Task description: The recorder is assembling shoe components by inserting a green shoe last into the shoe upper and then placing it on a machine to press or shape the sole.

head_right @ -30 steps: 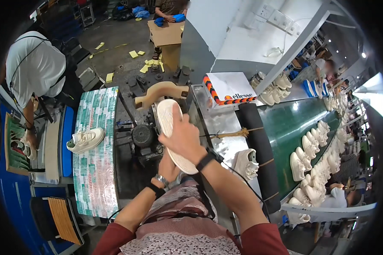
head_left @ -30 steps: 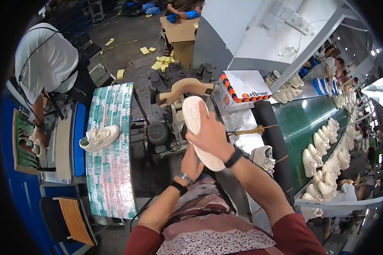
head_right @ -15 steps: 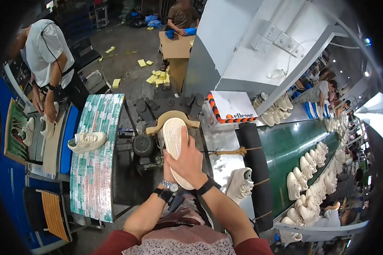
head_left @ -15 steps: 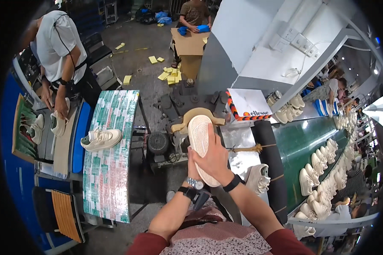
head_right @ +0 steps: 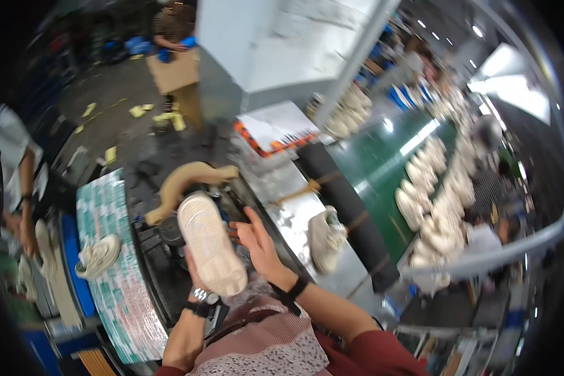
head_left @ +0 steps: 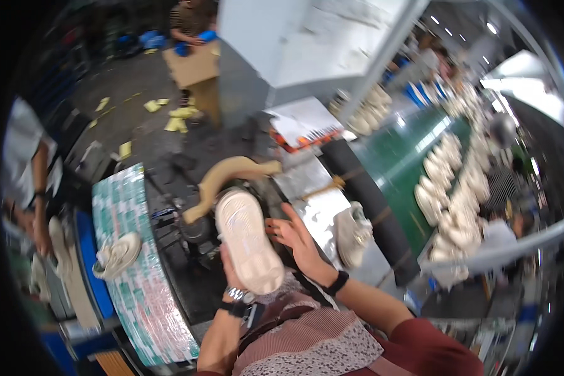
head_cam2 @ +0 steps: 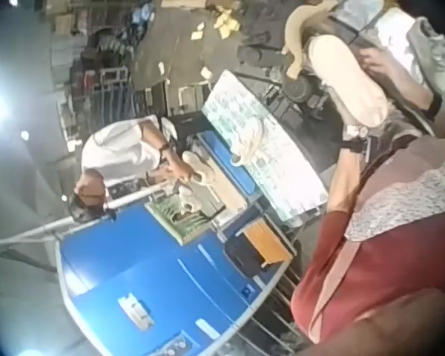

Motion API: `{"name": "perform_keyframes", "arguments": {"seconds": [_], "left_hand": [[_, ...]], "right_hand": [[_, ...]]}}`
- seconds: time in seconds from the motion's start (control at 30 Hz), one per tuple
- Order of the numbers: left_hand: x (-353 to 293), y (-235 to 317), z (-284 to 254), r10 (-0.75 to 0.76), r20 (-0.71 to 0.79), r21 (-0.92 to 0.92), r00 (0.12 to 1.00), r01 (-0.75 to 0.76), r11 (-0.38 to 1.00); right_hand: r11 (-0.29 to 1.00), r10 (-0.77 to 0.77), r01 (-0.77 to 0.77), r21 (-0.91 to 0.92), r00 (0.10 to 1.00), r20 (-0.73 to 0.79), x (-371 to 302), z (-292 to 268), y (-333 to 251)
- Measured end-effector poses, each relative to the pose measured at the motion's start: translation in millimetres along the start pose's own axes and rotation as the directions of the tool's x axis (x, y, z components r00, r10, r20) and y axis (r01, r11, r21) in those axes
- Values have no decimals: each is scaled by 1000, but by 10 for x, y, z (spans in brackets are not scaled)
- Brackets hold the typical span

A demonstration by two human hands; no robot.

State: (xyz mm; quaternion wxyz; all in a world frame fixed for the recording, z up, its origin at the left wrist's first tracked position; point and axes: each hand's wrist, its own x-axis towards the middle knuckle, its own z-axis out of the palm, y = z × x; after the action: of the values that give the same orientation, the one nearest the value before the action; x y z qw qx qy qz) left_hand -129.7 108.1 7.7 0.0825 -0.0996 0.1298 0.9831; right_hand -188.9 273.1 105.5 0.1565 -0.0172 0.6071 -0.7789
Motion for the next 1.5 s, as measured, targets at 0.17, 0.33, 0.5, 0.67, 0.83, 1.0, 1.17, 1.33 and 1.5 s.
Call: {"name": "perform_keyframes", "arguments": {"seconds": [0.17,0.33,0.5,0.67,0.83,1.0,1.17,1.33,1.5], "left_hand": [[-805,244,-299,-96,-58,548,994,112,829],[-939,533,-593,-264,-279,787,923,377,488],[-49,99,-733,-30,-116,902,993,92,-423],[1612,-1176,-2,229,287,952,930,-251,-173],[2403,-2018,223,-25,349,756,937,-297,-584],[1423,-3144,670,14,105,929,994,-93,-357],[1648,-3757,568,440,-216,849,872,390,-357],[1332,-3099,283,-264,-318,767,911,411,493],[689,-2092,832,-216,-93,500,972,233,834]], "right_hand": [[676,383,-515,527,856,346,664,255,494],[802,349,-435,409,897,270,720,673,282],[981,-169,149,124,970,172,-20,-220,-100],[846,-326,-53,-530,736,-593,-1015,-1919,135],[731,-359,-413,-543,444,-821,-1802,-3198,916],[426,-304,-720,-547,456,-837,-2050,-3530,1185],[524,-354,-549,-651,555,-753,-1846,-3569,1120],[987,-139,5,-164,557,-819,-1427,-3252,536],[984,-6,73,164,926,-377,-617,-2234,231]]}}
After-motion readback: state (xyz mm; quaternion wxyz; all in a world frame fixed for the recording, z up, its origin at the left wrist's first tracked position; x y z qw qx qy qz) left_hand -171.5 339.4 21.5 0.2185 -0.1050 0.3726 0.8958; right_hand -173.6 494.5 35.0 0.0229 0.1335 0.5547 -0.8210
